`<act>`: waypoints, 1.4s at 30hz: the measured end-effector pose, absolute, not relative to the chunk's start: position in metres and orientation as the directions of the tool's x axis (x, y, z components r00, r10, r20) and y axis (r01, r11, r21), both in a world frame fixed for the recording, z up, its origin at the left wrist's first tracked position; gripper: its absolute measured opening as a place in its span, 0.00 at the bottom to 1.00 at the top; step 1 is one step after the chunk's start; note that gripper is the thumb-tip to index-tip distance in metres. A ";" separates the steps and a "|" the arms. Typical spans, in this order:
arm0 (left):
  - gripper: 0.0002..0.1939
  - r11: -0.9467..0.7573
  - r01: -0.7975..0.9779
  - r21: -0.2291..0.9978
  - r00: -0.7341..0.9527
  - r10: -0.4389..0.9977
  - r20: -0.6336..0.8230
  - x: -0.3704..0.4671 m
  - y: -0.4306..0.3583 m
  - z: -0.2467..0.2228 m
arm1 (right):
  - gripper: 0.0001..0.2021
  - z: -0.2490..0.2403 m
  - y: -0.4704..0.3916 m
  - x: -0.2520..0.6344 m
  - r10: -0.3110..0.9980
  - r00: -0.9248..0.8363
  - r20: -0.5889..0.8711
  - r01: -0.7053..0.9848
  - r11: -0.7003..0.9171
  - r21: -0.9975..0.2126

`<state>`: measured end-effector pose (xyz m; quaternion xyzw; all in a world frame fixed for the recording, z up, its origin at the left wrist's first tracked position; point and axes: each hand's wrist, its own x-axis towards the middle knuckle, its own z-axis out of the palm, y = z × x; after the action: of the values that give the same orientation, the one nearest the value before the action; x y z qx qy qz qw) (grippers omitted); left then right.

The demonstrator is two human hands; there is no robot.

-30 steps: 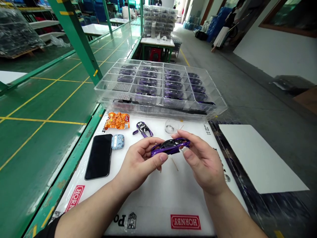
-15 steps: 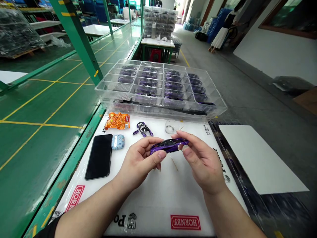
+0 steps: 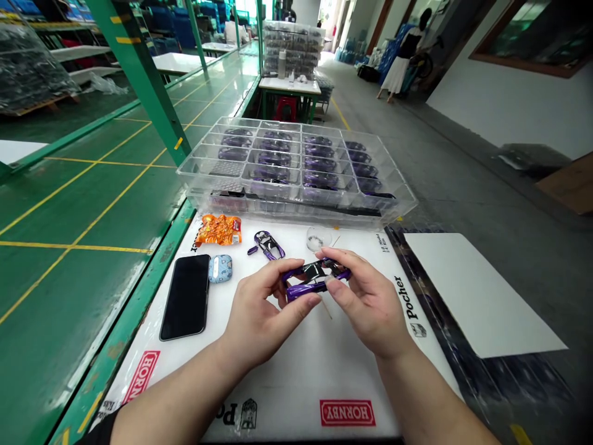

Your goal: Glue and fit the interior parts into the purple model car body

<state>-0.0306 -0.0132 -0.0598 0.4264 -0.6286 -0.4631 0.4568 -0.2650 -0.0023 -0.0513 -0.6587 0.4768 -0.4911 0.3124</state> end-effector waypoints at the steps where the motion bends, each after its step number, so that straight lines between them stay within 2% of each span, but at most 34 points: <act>1: 0.29 0.202 -0.108 0.973 -0.217 -0.960 0.175 -0.031 -0.013 -0.060 | 0.19 -0.051 -0.002 -0.265 -0.936 0.060 0.347 -0.314 -0.348 -0.884; 11: 0.30 0.164 -0.042 0.986 -0.215 -0.965 0.151 -0.032 -0.016 -0.060 | 0.18 -0.048 -0.003 -0.265 -0.943 0.042 0.330 -0.218 -0.331 -0.918; 18: 0.29 0.336 -0.168 0.927 -0.212 -0.930 0.299 -0.032 -0.015 -0.056 | 0.23 -0.051 -0.005 -0.264 -0.955 0.040 0.294 -0.173 -0.297 -0.939; 22: 0.27 0.386 -0.194 0.902 -0.235 -0.911 0.339 -0.032 -0.017 -0.055 | 0.28 -0.054 -0.005 -0.264 -0.956 0.064 0.285 -0.228 -0.292 -0.929; 27: 0.29 0.431 -0.208 0.878 -0.242 -0.893 0.380 -0.033 -0.020 -0.056 | 0.28 -0.056 -0.005 -0.264 -0.956 0.080 0.283 -0.275 -0.294 -0.916; 36: 0.31 0.372 -0.198 0.907 -0.233 -0.917 0.325 -0.032 -0.019 -0.057 | 0.28 -0.055 -0.007 -0.267 -0.937 0.062 0.343 -0.354 -0.342 -0.871; 42: 0.32 0.326 -0.161 0.932 -0.205 -0.934 0.291 -0.029 -0.017 -0.063 | 0.27 -0.050 -0.004 -0.269 -0.927 0.081 0.367 -0.279 -0.374 -0.884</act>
<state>-0.0286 -0.0170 -0.0626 0.4141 -0.6610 -0.4069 0.4754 -0.2695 -0.0036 -0.0498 -0.6603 0.4567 -0.5011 0.3230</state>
